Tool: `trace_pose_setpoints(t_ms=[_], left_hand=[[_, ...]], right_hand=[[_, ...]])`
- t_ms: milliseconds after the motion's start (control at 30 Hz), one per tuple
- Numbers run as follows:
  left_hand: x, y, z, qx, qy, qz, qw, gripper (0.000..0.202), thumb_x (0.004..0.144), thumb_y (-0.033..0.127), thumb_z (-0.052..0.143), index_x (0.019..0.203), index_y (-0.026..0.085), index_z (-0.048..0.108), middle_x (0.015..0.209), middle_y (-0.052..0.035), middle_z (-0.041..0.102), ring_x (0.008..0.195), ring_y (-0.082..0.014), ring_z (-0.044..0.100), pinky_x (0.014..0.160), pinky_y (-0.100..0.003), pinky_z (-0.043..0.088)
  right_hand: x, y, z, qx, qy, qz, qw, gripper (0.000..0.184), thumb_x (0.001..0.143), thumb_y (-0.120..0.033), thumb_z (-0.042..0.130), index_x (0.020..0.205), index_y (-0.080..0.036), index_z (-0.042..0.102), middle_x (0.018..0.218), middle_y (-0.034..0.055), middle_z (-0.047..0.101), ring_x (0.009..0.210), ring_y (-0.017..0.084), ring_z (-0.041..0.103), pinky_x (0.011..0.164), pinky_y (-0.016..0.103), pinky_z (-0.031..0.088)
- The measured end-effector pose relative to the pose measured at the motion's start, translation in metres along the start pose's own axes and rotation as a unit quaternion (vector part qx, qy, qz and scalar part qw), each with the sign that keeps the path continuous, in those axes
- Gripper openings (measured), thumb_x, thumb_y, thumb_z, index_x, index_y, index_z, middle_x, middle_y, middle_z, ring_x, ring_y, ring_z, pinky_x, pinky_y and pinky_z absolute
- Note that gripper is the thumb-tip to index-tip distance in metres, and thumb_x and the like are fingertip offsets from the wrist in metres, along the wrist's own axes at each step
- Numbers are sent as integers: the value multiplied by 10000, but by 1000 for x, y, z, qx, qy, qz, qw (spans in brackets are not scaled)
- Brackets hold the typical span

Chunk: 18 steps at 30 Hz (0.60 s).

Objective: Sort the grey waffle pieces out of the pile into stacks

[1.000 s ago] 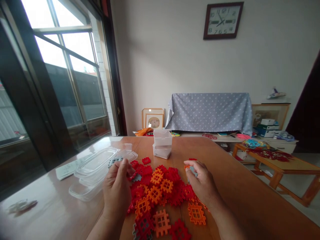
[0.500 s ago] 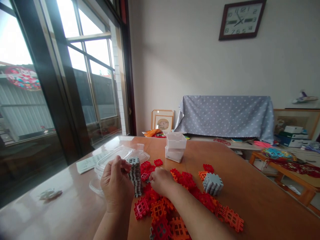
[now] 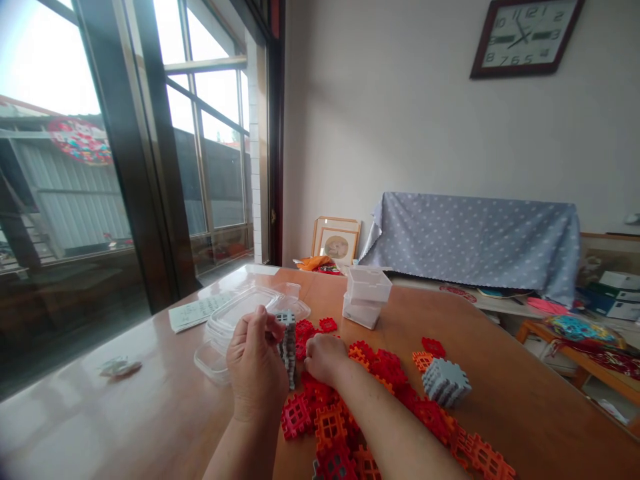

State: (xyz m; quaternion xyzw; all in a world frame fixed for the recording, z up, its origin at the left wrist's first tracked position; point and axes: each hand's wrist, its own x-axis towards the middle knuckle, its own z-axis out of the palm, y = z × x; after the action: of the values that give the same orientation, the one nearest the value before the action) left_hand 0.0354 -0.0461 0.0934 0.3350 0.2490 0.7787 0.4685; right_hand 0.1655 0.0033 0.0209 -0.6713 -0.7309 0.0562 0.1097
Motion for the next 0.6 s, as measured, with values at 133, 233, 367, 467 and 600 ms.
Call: trace_pose_setpoints(t_ms=[133,233,367,467,600], left_hand=[[-1,-2,-1,13,-6,-7,1000,342,950,404,628,701,187,538,633,45,525,606,-99,453,618,-213,392],[-3,-2,-2,42,-21,-8,999,350,957,430,613,711,189,549,640,42,531,615,-105,471,630,-223,400],[-9,-1,0,87,-65,18,994,348,969,429,597,716,193,559,667,32,563,661,-119,514,669,-230,415],[-18,-1,6,129,-122,25,984,351,970,427,591,711,194,551,676,25,568,668,-126,514,670,-232,415],[-35,-14,16,151,-218,-25,964,303,962,431,588,771,196,566,704,18,574,667,-132,518,653,-240,418]], right_hand=[[-6,8,-2,65,42,-31,996,132,791,-264,641,726,-193,732,890,88,737,846,238,664,764,314,445],[-11,14,-8,146,83,-32,985,176,823,-314,633,707,-192,683,817,44,685,769,186,616,723,286,430],[-29,24,-23,262,123,-22,957,288,914,-433,540,792,-189,632,773,13,625,719,155,552,679,265,435],[-56,35,-37,464,119,14,878,291,919,-463,560,850,-188,625,732,-6,589,661,136,490,636,257,411],[-99,51,-48,718,93,68,686,196,835,-369,738,822,-192,655,748,-11,584,684,123,479,627,240,381]])
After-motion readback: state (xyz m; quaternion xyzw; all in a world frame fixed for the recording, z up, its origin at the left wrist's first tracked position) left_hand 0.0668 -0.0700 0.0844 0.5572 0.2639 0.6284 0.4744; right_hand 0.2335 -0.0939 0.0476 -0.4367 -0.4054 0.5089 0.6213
